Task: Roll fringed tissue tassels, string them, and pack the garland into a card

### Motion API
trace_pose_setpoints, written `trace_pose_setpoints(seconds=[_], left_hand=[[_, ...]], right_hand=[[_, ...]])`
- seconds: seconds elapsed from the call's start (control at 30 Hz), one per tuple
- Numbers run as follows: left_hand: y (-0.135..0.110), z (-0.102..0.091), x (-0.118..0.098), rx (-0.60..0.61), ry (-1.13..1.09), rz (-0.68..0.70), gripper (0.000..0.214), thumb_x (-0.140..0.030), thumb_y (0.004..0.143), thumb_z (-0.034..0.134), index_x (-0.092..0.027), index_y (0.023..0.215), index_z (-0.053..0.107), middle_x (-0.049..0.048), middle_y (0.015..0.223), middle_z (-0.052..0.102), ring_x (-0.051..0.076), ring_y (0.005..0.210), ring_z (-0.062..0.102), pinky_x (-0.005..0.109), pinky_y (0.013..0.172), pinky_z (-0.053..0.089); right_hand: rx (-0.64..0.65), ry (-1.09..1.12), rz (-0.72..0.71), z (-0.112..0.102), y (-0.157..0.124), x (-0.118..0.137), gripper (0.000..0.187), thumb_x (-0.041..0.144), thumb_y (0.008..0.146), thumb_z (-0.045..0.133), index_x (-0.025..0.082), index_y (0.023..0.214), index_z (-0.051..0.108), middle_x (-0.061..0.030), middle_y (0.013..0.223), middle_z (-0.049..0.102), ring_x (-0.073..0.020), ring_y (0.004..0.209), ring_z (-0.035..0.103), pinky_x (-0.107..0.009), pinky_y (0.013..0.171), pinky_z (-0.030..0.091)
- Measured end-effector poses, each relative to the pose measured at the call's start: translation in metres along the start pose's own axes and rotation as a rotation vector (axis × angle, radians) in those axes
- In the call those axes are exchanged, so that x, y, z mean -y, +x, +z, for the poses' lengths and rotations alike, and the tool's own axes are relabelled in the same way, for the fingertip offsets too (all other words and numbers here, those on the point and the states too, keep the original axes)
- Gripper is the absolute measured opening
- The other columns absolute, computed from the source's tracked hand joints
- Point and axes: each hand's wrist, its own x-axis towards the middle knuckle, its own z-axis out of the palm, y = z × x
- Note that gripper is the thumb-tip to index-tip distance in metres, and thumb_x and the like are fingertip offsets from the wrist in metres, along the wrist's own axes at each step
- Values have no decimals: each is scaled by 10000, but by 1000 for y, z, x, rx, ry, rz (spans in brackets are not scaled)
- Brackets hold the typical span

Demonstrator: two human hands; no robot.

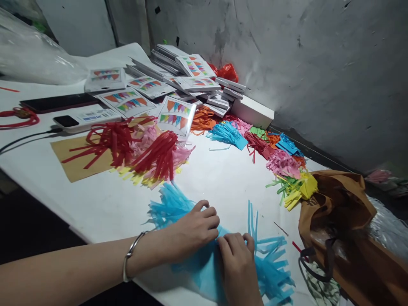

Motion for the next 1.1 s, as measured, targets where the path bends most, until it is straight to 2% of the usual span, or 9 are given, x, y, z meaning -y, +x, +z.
trace_pose_setpoints(seconds=[0.1, 0.23, 0.33, 0.43, 0.57, 0.73, 0.83, 0.93, 1.1], left_hand=[[-4, 1, 1, -7, -14, -6, 204, -127, 829, 713, -196, 722, 553, -7, 749, 601, 194, 790, 497, 425, 876, 285], [-14, 3, 4, 12, -77, -35, 214, -149, 829, 744, -208, 702, 583, -15, 739, 617, 196, 789, 506, 415, 848, 279], [-17, 4, 1, 41, -87, -94, 164, -132, 827, 737, -213, 744, 622, -5, 764, 634, 207, 814, 521, 415, 839, 282], [-13, 5, -5, 70, -41, -233, 147, -155, 860, 701, -191, 735, 633, 20, 795, 643, 220, 817, 528, 419, 817, 295], [-3, 2, -11, 156, -29, -391, 147, -248, 870, 690, -176, 745, 664, 55, 860, 651, 249, 854, 546, 437, 805, 318], [6, 1, -10, 257, -44, -463, 105, -222, 844, 689, -172, 752, 686, 67, 889, 655, 265, 896, 566, 444, 791, 332], [6, 3, -9, 227, -66, -470, 57, -173, 845, 671, -174, 788, 672, 56, 886, 645, 250, 876, 564, 426, 779, 336], [3, 4, -7, 155, -85, -427, 78, -130, 857, 658, -192, 809, 653, 39, 890, 631, 231, 841, 544, 406, 762, 323], [-2, 0, -3, 75, -111, -213, 179, -125, 843, 712, -217, 707, 639, 12, 896, 619, 219, 868, 510, 411, 829, 292]], right_hand=[[12, -90, -76, 3, -8, -3, 473, 131, 1045, 195, 201, 825, 607, -27, 740, 619, -194, 744, 548, -398, 915, 332], [-84, -59, -81, 8, -29, -9, 385, 122, 1025, 276, 179, 995, 656, -71, 878, 688, -232, 906, 593, -442, 1001, 349], [-93, -19, 6, 8, -39, -9, 299, 129, 1011, 363, 208, 1055, 648, -65, 978, 693, -246, 1000, 591, -487, 1041, 320], [-27, -32, 136, 4, -38, -5, 169, 140, 973, 475, 230, 940, 615, -49, 975, 652, -239, 950, 574, -482, 992, 335], [52, -144, 286, 0, -29, -1, 171, 147, 965, 466, 236, 858, 566, -49, 918, 623, -257, 915, 564, -501, 951, 325], [97, -282, 344, -1, -23, 0, 126, 173, 941, 504, 231, 855, 574, -68, 952, 635, -292, 945, 562, -550, 972, 297], [9, -224, 201, 1, -18, 2, 211, 98, 950, 441, 222, 995, 606, -76, 1017, 644, -267, 989, 569, -526, 1025, 280], [-1, -69, 37, 4, -11, 5, 284, 39, 941, 397, 223, 931, 613, -33, 849, 625, -213, 840, 566, -428, 954, 331], [-8, 22, 95, 10, -8, 4, 274, 65, 950, 413, 228, 817, 588, 3, 743, 578, -194, 726, 520, -391, 869, 318]])
